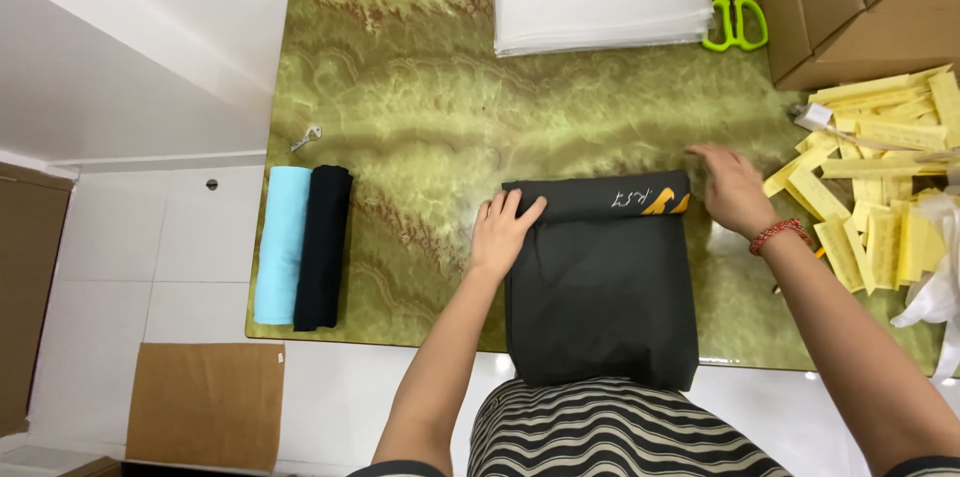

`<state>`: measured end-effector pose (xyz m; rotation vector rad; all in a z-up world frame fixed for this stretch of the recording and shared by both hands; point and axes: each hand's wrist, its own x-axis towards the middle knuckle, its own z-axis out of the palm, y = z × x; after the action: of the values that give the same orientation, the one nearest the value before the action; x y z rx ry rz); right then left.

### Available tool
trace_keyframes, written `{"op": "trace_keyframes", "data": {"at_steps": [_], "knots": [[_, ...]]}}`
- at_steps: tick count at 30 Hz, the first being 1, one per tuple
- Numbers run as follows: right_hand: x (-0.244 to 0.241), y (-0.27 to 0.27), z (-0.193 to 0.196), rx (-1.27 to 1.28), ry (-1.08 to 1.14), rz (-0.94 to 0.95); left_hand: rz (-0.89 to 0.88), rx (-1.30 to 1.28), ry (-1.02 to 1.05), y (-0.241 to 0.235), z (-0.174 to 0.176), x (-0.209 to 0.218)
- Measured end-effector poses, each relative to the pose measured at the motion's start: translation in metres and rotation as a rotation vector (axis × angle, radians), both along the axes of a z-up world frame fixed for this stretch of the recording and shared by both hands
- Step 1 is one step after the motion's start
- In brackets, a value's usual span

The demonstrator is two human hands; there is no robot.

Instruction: The person folds several t-shirts on a table. They take a black t-shirt, a grey t-shirt, and a light blue t-shirt from a clothing rack, lay them flat on the table, fold them into neat rectangles, and place them in a stack.

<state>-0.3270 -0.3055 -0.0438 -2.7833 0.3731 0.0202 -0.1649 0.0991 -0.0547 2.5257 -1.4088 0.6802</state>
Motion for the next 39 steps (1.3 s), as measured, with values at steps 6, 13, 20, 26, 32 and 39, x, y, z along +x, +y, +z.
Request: {"op": "trace_keyframes", "data": {"at_steps": [6, 13, 20, 26, 32, 39], "knots": [[0.056, 0.084, 0.095, 0.432, 0.257, 0.042, -0.03, 0.087, 0.115, 0.022, -0.006, -0.016], [0.083, 0.1, 0.037, 0.062, 0.488, 0.118, -0.057, 0.085, 0.195, 0.018, 0.004, -0.014], [0.055, 0.132, -0.005, -0.338, 0.087, 0.134, -0.037, 0.207, 0.309, -0.027, 0.036, 0.02], [0.009, 0.165, 0.027, -0.198, -0.003, 0.14, -0.051, 0.413, 0.408, -0.027, -0.016, 0.024], [0.016, 0.136, 0.057, 0.074, 0.158, 0.13, -0.057, 0.196, 0.322, 0.015, 0.009, -0.033], [0.04, 0.121, 0.043, -0.128, 0.266, 0.155, -0.064, 0.118, 0.44, 0.028, 0.024, -0.042]]}}
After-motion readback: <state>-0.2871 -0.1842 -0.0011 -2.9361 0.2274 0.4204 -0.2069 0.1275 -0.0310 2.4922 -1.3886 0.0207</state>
